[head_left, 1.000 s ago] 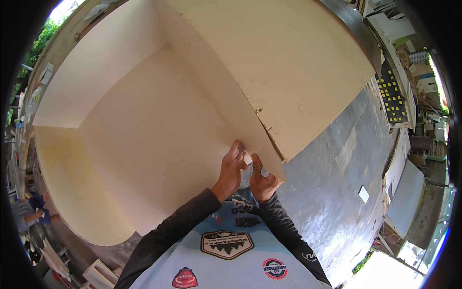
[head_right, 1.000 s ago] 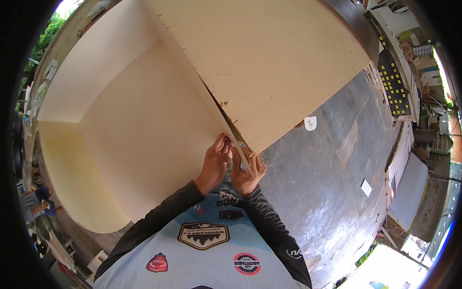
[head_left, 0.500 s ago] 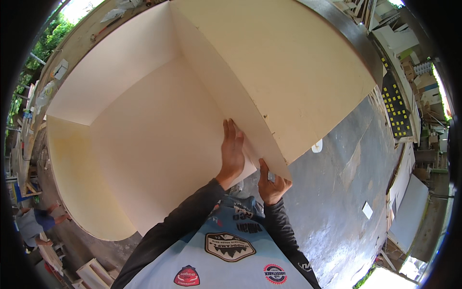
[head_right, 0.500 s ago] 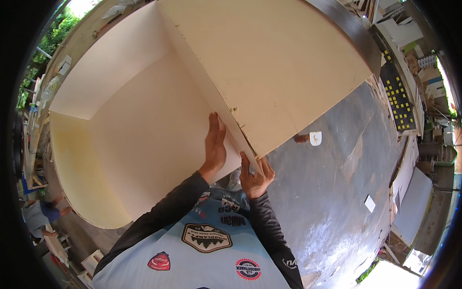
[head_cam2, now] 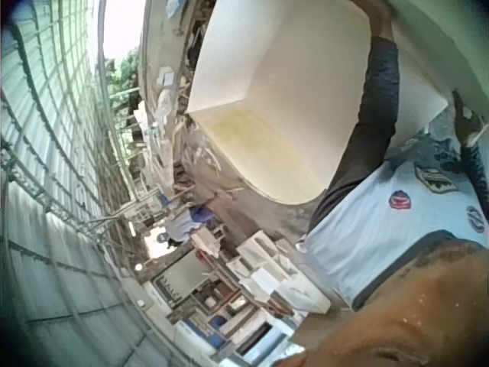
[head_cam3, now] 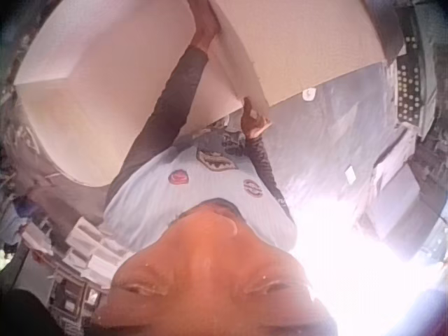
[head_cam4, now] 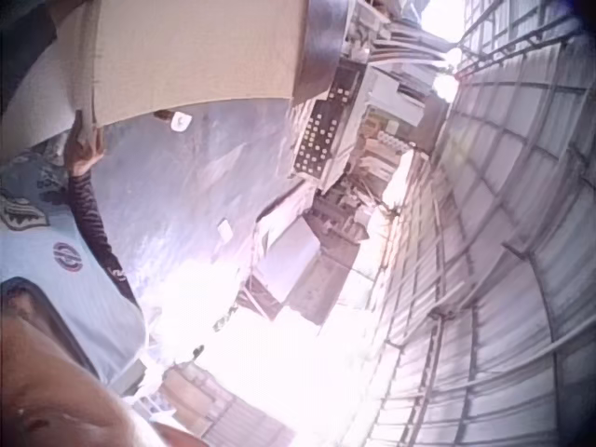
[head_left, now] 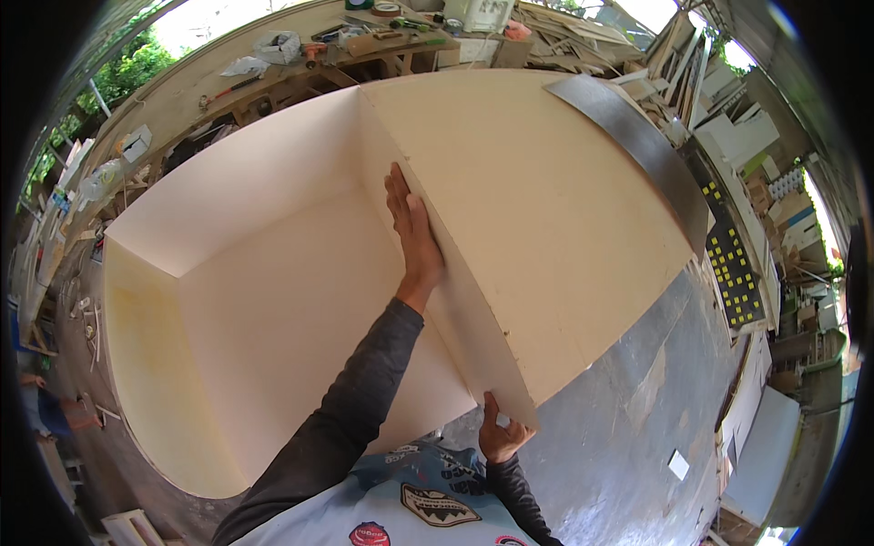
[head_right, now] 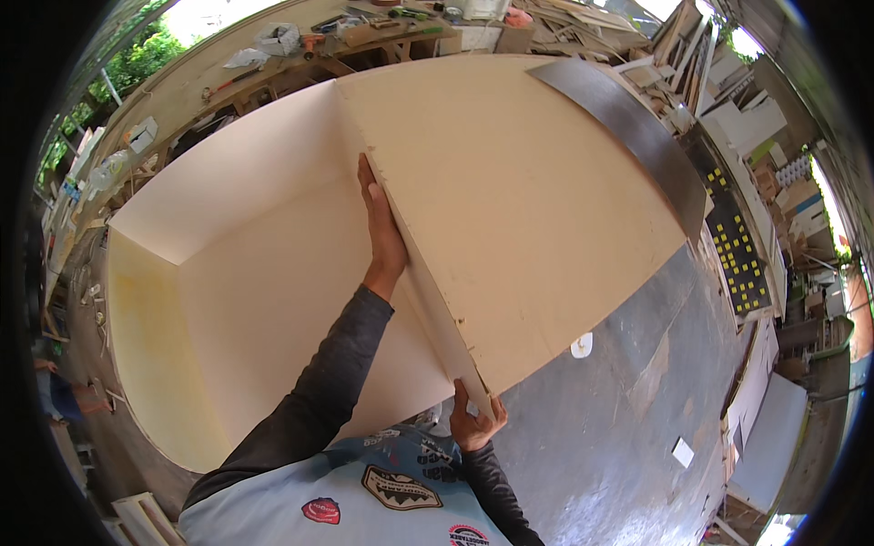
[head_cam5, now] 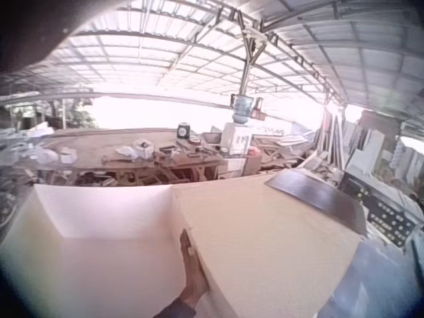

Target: The person joins wooden panels to form a cabinet structure, holding the pieces in place and then using a utility knife to trim excess material from the edges.

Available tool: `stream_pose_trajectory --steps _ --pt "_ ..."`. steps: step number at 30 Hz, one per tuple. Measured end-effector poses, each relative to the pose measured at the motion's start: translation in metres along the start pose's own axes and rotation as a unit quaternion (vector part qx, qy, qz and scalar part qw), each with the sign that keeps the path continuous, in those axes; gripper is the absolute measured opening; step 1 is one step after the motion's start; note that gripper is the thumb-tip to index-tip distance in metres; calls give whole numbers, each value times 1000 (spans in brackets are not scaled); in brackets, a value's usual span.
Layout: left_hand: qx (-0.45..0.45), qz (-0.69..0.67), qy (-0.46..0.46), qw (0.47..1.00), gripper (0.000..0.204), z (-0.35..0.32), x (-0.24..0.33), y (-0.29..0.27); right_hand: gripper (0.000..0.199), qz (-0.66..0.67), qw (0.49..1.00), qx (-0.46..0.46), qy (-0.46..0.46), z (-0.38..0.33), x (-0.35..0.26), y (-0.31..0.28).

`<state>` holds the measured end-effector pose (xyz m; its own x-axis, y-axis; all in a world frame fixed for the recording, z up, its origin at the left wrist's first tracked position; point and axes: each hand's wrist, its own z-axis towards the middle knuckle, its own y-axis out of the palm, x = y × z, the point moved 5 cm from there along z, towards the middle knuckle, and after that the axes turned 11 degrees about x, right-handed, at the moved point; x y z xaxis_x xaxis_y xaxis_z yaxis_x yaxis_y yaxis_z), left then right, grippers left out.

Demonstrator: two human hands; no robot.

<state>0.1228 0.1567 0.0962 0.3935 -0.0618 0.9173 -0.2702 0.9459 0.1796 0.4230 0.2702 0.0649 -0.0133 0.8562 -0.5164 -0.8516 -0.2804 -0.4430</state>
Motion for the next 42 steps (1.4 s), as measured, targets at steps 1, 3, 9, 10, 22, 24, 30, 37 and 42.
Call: stream_pose_trajectory --steps 1,3,9,10,22,24,30,37,42 --pt "2 -1 12 1000 66 19 -2 -1 21 -6 1000 -6 -3 1 -1 0" --pt "0 -12 29 1000 67 57 -8 -1 22 -18 1000 -19 1 -1 3 -1" --pt "20 -1 55 998 66 137 -31 0 21 38 998 -27 40 -6 14 0" --pt "21 8 56 998 66 142 -35 2 20 35 999 -27 31 -7 16 0" --pt "-49 -197 -74 976 62 118 -45 -9 30 193 969 -153 18 3 14 10" --pt "-69 -215 -72 971 61 66 -33 -11 32 215 963 -162 -7 16 7 6" --pt "-41 -261 -133 955 57 -98 32 -4 20 262 951 -91 -137 74 44 -52" --pt "42 -259 -206 943 53 -213 43 -26 13 141 971 84 -171 245 64 -34" --pt "18 -209 -169 963 57 -233 49 -46 23 191 972 -62 -122 277 77 30"
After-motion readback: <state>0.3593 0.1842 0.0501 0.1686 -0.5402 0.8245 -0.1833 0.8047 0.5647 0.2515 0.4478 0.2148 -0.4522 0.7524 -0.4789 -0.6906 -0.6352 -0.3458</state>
